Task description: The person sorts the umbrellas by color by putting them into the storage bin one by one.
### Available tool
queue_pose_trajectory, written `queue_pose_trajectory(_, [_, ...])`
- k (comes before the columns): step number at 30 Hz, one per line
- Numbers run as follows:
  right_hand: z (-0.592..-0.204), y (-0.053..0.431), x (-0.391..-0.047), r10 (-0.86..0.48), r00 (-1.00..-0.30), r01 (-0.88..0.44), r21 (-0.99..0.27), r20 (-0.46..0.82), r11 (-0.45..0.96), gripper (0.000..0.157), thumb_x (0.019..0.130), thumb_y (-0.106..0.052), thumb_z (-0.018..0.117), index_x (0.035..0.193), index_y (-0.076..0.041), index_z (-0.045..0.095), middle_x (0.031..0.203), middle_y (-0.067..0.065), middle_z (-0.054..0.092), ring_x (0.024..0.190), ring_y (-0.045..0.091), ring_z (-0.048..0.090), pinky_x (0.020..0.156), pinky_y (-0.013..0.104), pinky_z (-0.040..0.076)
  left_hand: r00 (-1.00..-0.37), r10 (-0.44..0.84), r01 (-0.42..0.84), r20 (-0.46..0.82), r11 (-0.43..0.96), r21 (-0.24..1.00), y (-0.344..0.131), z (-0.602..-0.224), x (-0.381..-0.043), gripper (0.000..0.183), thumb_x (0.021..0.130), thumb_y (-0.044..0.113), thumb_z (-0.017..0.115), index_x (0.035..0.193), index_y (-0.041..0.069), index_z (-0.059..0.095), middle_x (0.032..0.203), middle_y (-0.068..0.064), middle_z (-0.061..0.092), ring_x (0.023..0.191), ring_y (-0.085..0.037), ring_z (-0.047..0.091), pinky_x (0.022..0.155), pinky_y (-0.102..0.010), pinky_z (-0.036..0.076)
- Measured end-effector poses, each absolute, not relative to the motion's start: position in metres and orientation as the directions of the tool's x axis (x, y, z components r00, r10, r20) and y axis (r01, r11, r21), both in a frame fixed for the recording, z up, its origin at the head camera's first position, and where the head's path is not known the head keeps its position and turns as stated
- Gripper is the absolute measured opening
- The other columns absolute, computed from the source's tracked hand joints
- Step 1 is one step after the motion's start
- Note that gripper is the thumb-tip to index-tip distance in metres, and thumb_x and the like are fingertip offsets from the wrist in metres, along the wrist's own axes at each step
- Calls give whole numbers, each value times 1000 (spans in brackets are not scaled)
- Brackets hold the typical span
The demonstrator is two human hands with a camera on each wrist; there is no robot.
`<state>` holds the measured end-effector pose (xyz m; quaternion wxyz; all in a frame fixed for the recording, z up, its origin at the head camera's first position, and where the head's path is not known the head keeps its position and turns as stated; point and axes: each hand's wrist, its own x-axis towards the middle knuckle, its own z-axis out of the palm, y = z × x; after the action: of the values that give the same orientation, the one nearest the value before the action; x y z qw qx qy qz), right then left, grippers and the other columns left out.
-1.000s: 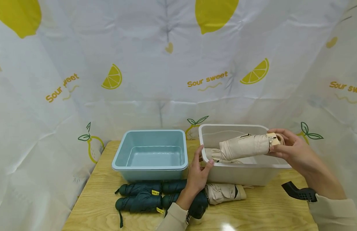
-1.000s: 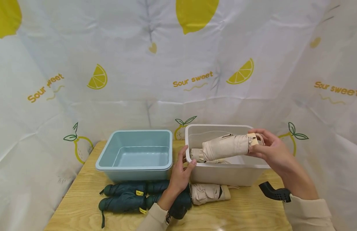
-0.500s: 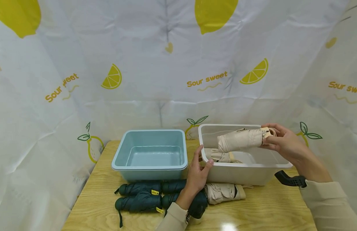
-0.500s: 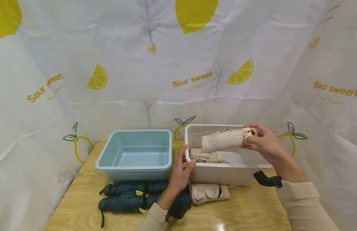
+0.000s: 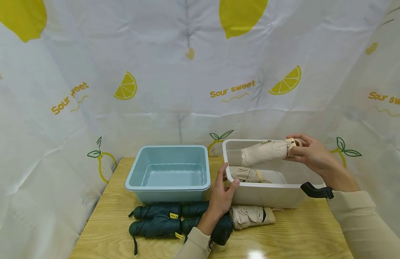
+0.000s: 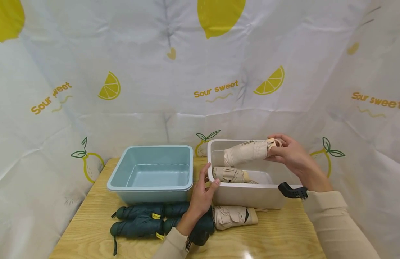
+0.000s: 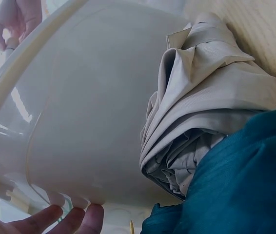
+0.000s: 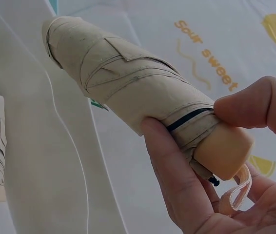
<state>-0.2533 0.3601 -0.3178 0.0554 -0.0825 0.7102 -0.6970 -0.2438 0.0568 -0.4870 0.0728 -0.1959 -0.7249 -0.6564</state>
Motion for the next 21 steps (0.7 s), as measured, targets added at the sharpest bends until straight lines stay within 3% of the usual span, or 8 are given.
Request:
queue_pose_trajectory(8, [-317,349,-265,-182,-983,7,-991,-32,134,38,99,4,57,130,-15,46,124,9,43,100,10,63,84,29,60,-910,195,381,365,53,923,56,-487,-244,64,103,38,58,159,37,28,147,-11,53,128,-35,57,83,-28,56])
queue_pose_trajectory(21, [-323,336,-288,-185,-979,37,-969,-84,245,42,94,6,57,128,-14,43,131,15,37,101,9,61,87,30,59,-911,200,376,361,44,925,56,-486,-243,64,103,36,58,159,36,28,147,-11,53,128,-32,57,84,-28,56])
